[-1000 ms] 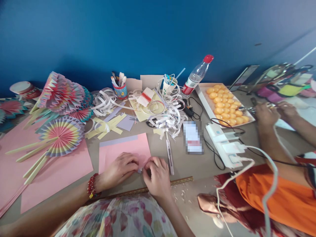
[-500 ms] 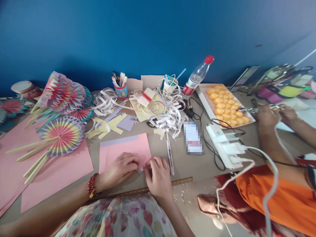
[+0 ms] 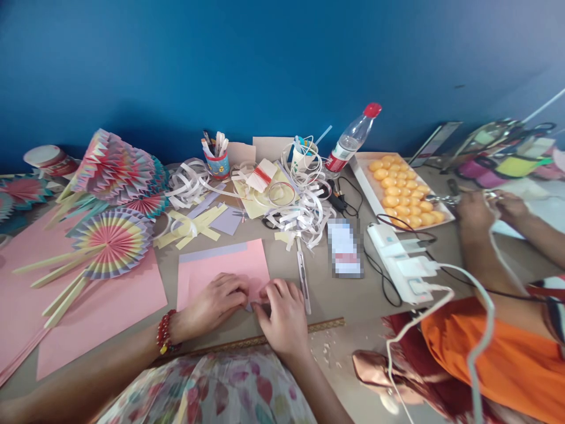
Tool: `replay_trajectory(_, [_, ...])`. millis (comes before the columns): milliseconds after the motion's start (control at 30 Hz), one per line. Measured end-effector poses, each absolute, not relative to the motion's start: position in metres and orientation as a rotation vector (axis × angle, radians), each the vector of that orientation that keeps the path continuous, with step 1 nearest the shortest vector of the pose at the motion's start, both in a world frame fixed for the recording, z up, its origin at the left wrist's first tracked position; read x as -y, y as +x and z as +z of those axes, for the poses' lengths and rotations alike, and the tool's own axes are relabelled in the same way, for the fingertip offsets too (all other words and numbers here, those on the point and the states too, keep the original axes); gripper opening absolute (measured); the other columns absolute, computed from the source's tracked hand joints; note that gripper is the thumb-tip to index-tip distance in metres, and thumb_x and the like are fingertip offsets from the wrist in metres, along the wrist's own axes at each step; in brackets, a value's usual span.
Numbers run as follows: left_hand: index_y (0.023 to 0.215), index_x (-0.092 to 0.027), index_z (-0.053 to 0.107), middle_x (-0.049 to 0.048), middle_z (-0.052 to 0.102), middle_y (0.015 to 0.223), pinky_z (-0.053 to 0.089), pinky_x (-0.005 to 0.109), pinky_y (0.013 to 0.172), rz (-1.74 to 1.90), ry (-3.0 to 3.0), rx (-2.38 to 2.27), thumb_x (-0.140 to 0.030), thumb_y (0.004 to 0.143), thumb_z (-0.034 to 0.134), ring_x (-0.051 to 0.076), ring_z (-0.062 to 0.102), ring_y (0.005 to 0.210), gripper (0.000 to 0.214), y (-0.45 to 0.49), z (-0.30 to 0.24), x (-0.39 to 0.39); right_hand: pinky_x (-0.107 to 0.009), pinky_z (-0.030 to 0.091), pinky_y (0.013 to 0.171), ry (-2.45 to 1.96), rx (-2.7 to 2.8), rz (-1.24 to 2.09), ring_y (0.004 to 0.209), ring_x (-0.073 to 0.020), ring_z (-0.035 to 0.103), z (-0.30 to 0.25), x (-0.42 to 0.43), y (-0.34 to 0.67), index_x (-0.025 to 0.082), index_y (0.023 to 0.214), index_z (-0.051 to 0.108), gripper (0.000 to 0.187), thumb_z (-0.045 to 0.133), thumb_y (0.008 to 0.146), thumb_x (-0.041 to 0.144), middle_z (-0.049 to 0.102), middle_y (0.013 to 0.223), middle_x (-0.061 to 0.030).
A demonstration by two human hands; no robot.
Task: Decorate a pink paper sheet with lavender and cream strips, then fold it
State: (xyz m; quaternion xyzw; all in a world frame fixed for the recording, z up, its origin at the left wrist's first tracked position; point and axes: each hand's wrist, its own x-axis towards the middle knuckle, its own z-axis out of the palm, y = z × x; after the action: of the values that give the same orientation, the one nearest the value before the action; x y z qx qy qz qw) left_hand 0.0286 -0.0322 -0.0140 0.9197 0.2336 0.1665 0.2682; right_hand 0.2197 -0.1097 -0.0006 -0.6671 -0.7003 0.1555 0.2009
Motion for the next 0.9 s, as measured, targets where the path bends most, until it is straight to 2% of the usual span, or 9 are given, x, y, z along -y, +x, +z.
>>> replay_trajectory(200, [0.090,-0.020,0.063,0.0029,0.064,0.101,0.040,0.034,0.090,0.448,2.490,-0.617,-0.016,0.097,0.049,0.017,0.057,0.097,0.016,0.027,-0.015,0.032,-0.035,0.036,0.076,-1.896,1.981,0.456,0.089,-0.0230,0.053,0.001,0.108,0.220,0.023,0.088,0.058,0.011,0.068,0.083,0.021,0.061,0.092,-0.0030])
replay_trajectory(400, [0.090,-0.021,0.063,0.0025,0.064,0.097,0.040,0.033,0.089,0.433,2.436,-0.613,-0.018,0.099,0.045,0.017,0.056,0.096,0.020,0.026,-0.012,0.032,-0.036,0.034,0.075,-1.890,1.995,0.381,0.086,-0.0227,0.053,0.000,0.107,0.218,0.023,0.085,0.058,0.005,0.063,0.086,0.022,0.060,0.089,-0.0035])
replay_trajectory(533, [0.091,-0.020,0.062,0.0028,0.063,0.099,0.040,0.033,0.089,0.422,2.434,-0.600,-0.018,0.099,0.045,0.017,0.056,0.096,0.018,0.026,-0.012,0.031,-0.036,0.035,0.076,-1.915,1.999,0.347,0.085,-0.0234,0.052,-0.002,0.108,0.217,0.023,0.085,0.058,0.009,0.067,0.083,0.024,0.060,0.088,-0.0039])
replay_trajectory(733, [0.090,-0.020,0.061,0.0033,0.063,0.103,0.040,0.033,0.090,0.412,2.460,-0.611,-0.017,0.097,0.049,0.017,0.056,0.100,0.014,0.026,-0.014,0.032,-0.034,0.036,0.077,-1.837,2.000,0.408,0.087,-0.0214,0.054,-0.002,0.109,0.224,0.023,0.087,0.059,0.009,0.067,0.086,0.029,0.062,0.092,-0.0023])
replay_trajectory(900, [0.088,-0.019,0.061,0.0038,0.064,0.103,0.041,0.035,0.091,0.403,2.471,-0.623,-0.018,0.097,0.050,0.018,0.057,0.101,0.014,0.026,-0.015,0.032,-0.036,0.036,0.079,-1.852,2.016,0.440,0.090,-0.0239,0.054,0.000,0.109,0.227,0.023,0.089,0.060,0.012,0.070,0.083,0.027,0.063,0.096,-0.0034])
